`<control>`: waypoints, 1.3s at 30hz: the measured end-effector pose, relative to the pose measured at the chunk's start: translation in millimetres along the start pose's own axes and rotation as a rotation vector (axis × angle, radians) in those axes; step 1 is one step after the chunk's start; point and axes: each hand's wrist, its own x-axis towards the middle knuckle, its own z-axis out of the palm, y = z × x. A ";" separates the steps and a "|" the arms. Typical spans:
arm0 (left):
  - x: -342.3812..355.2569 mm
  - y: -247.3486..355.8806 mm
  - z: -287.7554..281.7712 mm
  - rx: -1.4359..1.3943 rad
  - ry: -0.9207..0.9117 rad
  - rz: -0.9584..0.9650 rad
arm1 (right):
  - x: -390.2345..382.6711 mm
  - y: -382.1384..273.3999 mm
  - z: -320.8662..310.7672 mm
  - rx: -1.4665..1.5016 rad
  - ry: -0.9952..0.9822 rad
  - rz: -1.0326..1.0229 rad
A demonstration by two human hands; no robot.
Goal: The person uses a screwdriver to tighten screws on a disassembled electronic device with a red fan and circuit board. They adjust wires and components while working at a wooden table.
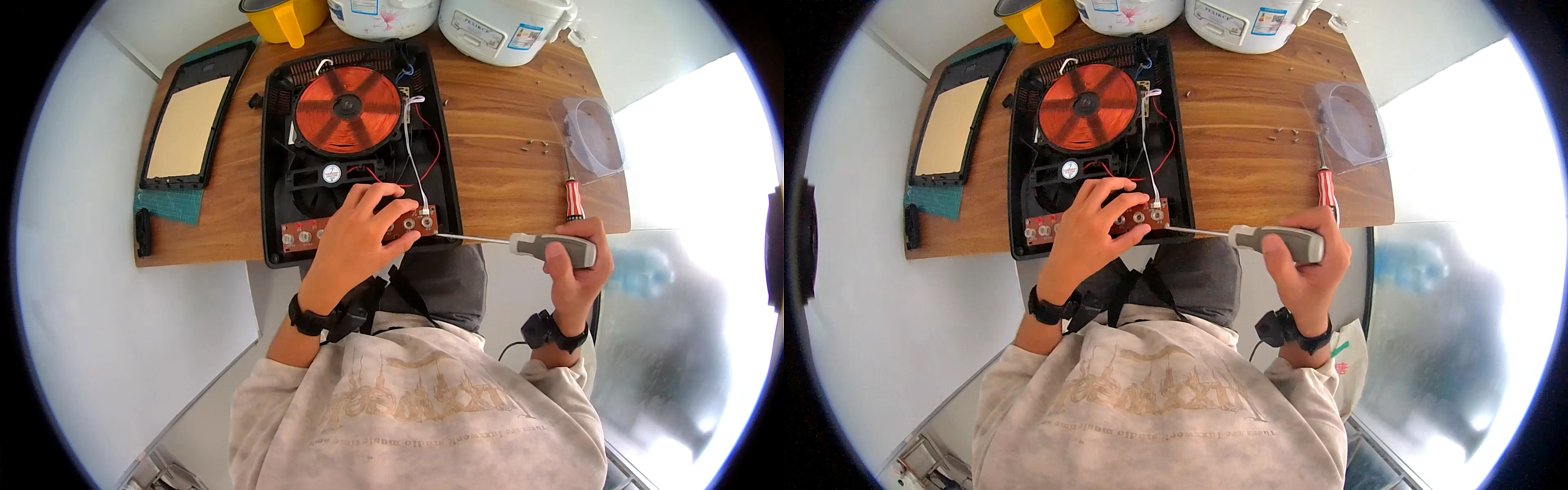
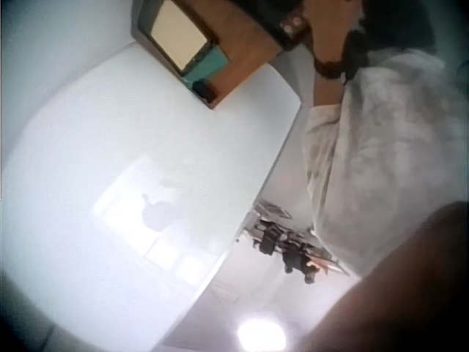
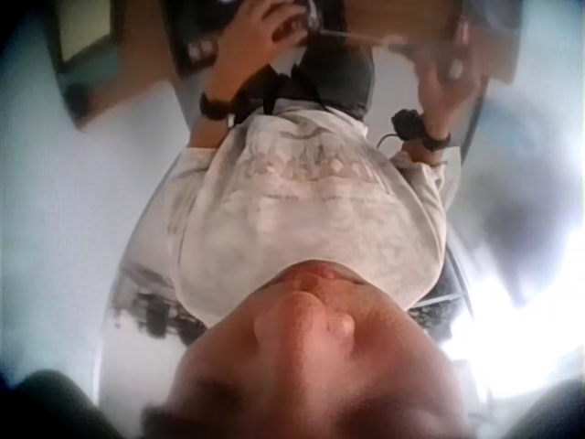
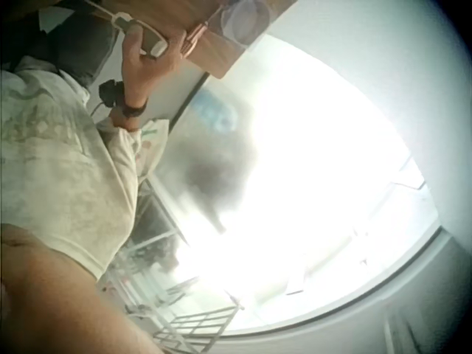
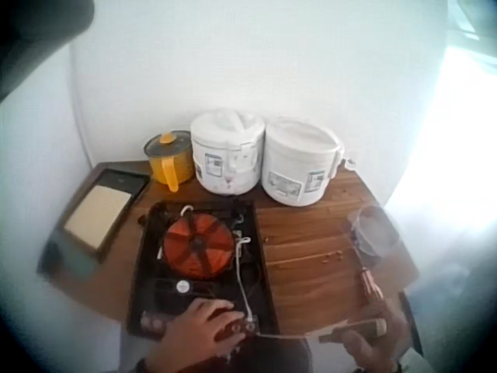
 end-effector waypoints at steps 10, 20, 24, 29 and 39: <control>-0.4 -0.8 -0.4 -0.001 0.000 -0.005 | 7.7 -2.1 13.0 -0.027 0.003 -0.091; 0.0 -0.3 -1.2 -0.012 -0.007 -0.015 | 5.4 6.6 11.2 0.021 0.059 -0.007; -0.6 -0.8 -0.1 -0.011 -0.005 -0.018 | 5.6 4.0 14.0 0.015 0.058 -0.014; -0.8 -1.1 -0.2 0.011 -0.011 -0.017 | 5.3 0.1 14.1 -0.006 0.067 -0.026; -0.4 -2.1 0.4 0.004 -0.009 -0.014 | 7.9 0.9 16.6 0.023 0.089 -0.021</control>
